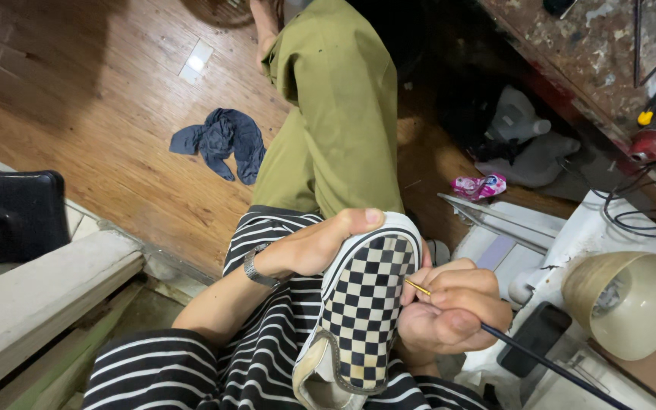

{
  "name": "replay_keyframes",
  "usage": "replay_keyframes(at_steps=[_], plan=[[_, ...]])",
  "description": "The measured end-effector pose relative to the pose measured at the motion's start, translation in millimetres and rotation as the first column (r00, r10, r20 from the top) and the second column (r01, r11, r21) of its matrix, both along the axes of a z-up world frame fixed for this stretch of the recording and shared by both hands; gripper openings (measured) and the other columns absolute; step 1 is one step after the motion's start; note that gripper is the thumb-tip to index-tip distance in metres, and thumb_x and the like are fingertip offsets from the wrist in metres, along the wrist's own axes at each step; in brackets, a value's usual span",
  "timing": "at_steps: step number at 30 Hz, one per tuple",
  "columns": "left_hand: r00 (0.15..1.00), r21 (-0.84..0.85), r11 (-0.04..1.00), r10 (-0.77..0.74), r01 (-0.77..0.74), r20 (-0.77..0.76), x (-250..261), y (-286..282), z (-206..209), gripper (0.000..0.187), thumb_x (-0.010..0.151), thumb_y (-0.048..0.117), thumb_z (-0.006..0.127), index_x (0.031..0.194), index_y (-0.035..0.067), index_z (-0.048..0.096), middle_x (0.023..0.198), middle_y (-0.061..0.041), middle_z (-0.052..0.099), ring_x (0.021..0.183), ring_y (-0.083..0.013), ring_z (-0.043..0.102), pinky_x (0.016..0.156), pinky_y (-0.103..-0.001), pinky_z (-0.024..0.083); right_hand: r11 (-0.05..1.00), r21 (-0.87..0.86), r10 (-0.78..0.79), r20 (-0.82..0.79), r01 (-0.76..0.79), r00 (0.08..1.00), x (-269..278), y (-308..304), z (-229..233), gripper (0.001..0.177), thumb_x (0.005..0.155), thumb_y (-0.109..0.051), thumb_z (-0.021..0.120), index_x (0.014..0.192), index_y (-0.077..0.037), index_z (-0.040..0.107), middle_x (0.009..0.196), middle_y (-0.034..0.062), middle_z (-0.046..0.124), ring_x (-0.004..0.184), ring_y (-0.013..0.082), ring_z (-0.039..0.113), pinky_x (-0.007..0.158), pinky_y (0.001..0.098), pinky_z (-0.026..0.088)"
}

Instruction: The person paints the black squares of a checkered slip-on shoe using a small brush. They hold the shoe in their left hand and repeatedly dip the brush into a container on the table to apply black paint to the pattern.

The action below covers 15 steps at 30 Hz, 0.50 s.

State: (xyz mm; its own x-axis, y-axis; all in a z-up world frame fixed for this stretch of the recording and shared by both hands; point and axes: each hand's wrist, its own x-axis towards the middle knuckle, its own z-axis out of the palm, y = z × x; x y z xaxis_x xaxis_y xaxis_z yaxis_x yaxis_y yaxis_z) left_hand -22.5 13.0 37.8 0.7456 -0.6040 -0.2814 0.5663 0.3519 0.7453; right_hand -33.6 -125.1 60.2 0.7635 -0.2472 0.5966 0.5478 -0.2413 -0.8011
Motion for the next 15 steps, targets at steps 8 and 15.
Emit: replay_keyframes(at_steps=[8,15], plan=[[1.000,0.081,0.997,-0.014,0.012,0.028,-0.3,-1.0,-1.4,0.054,0.099,0.041,0.023,0.096,0.005,0.063,0.096,-0.006,0.069,0.086,-0.0133,0.061,0.080,-0.028,0.050,0.997,0.076,0.033,-0.055,-0.029,0.998,-5.2,-4.4,-1.0,0.036,0.103,-0.038,0.041,0.081,-0.010,0.034,0.062,0.0057,0.030,0.036,0.0131,0.023,0.026,0.0252,0.025],[0.995,-0.182,0.983,-0.011,0.030,0.100,4.2,-1.1,7.9,0.058,0.102,0.042,0.021,0.115,0.001,0.060,0.108,-0.010,0.066,0.099,-0.0169,0.062,0.094,-0.028,0.049,0.976,0.210,0.082,-0.073,-0.065,0.994,-10.2,-4.7,1.0,0.040,0.099,-0.040,0.050,0.074,-0.012,0.035,0.058,0.0037,0.028,0.038,0.0112,0.022,0.025,0.0236,0.027]])
